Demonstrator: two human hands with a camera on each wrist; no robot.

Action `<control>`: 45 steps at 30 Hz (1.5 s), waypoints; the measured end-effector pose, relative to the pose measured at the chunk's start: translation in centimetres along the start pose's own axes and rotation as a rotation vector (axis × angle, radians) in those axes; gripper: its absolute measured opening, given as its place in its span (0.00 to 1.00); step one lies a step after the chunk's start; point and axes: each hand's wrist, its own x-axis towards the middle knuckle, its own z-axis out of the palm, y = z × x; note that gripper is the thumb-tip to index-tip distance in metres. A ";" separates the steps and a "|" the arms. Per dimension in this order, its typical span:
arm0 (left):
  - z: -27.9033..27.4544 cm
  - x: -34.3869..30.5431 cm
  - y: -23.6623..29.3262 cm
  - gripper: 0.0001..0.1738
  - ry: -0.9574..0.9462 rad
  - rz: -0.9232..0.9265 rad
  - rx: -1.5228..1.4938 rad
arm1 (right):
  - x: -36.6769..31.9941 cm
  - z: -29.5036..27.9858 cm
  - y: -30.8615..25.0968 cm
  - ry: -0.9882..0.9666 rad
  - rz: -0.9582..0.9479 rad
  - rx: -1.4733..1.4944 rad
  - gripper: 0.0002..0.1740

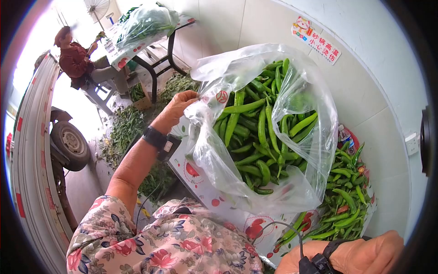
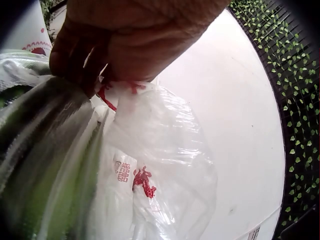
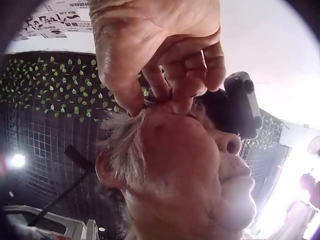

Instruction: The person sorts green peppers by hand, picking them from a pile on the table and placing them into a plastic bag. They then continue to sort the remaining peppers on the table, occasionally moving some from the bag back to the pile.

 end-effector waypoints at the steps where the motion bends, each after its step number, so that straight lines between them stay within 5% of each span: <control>1: 0.1 0.0 0.1 0.13 0.003 -0.002 -0.002 | -0.1 -0.1 -0.1 0.000 -0.004 0.000 0.16; 45: 0.8 -0.2 0.9 0.12 0.027 -0.003 0.069 | -0.4 -0.2 1.1 -0.002 0.031 -0.018 0.28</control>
